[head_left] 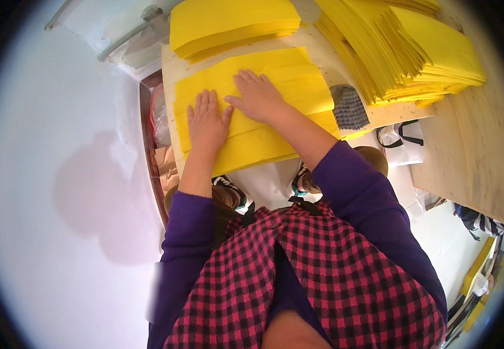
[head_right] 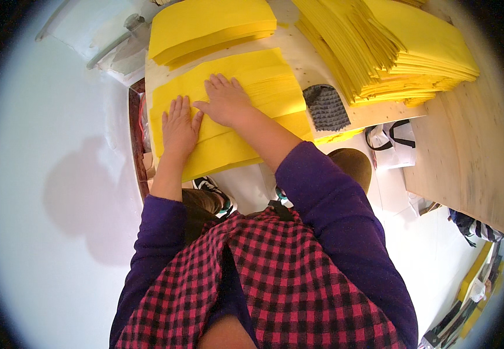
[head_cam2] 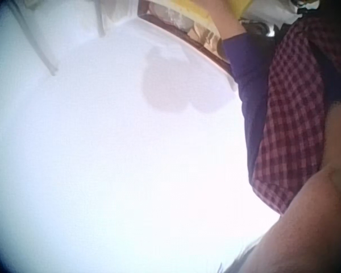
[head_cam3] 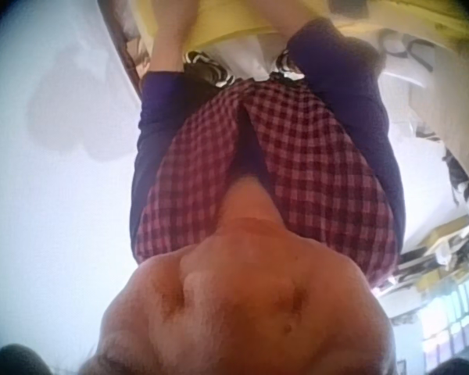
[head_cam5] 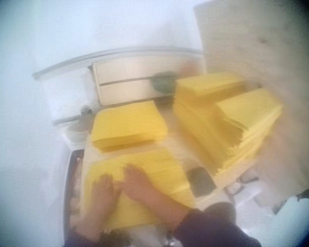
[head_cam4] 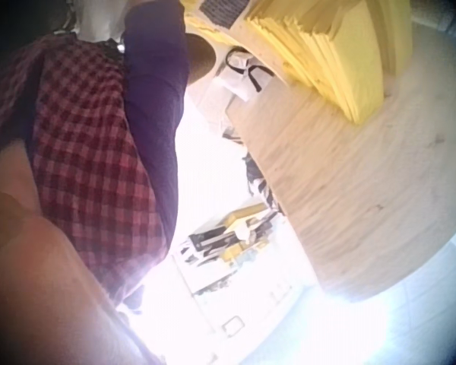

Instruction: The person folds yellow fabric sheets on a table, aligning edges and pressing creases. The folded pieces are stacked on the table.

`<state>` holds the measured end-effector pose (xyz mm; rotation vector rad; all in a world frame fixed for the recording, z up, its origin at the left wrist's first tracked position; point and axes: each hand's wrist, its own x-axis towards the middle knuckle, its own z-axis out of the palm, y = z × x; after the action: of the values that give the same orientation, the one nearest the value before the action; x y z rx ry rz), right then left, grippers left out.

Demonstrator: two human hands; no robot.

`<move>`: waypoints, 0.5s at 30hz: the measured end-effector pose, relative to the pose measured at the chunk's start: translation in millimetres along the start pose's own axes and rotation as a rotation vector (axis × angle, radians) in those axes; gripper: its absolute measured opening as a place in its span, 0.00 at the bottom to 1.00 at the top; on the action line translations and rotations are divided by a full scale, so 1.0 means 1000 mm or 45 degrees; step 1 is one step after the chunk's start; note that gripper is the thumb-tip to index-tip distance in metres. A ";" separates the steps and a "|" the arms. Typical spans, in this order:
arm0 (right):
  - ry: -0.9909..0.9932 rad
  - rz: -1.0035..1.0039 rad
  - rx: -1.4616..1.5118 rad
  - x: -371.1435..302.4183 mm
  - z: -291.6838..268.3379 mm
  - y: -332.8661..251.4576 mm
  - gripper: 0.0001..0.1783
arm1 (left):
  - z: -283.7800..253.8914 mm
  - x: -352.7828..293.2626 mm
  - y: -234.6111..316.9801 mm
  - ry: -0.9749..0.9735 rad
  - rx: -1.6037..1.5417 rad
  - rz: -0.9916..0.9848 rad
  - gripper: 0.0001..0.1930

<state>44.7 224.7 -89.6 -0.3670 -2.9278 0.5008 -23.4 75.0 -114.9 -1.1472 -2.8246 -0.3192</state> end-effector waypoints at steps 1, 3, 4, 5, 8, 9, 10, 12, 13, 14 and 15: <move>-0.027 0.062 -0.029 -0.004 0.000 0.005 0.42 | 0.000 0.000 0.000 0.016 -0.002 0.007 0.34; -0.065 0.152 -0.090 -0.013 -0.001 0.020 0.43 | 0.002 -0.001 0.000 0.013 -0.008 0.001 0.34; -0.073 0.182 -0.120 -0.019 -0.002 0.028 0.43 | 0.002 -0.001 0.000 0.020 -0.007 0.007 0.34; -0.079 0.211 -0.152 -0.025 -0.004 0.036 0.43 | 0.003 -0.001 -0.001 0.029 -0.004 0.014 0.34; -0.103 0.319 -0.274 -0.037 -0.012 0.056 0.45 | 0.003 -0.001 -0.002 0.041 -0.001 0.024 0.34; -0.092 0.362 -0.255 -0.040 -0.015 0.062 0.46 | 0.003 -0.001 -0.002 0.049 -0.003 0.030 0.34; -0.086 0.406 -0.240 -0.043 -0.018 0.067 0.46 | 0.003 0.000 -0.002 0.046 -0.004 0.026 0.34; -0.084 0.450 -0.240 -0.044 -0.020 0.071 0.46 | 0.004 0.000 -0.003 0.059 -0.013 0.034 0.34; -0.087 0.455 -0.252 -0.045 -0.021 0.072 0.46 | 0.005 0.000 -0.003 0.050 -0.010 0.035 0.34; -0.093 0.460 -0.267 -0.045 -0.021 0.073 0.46 | 0.005 0.000 -0.003 0.050 -0.007 0.039 0.34; -0.089 0.466 -0.276 -0.045 -0.021 0.073 0.46 | 0.005 0.001 -0.004 0.081 -0.009 0.055 0.33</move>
<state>107.6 286.0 -100.0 -0.9415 -2.9976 0.2393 -26.5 73.7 -119.9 -1.1760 -2.7424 -0.3567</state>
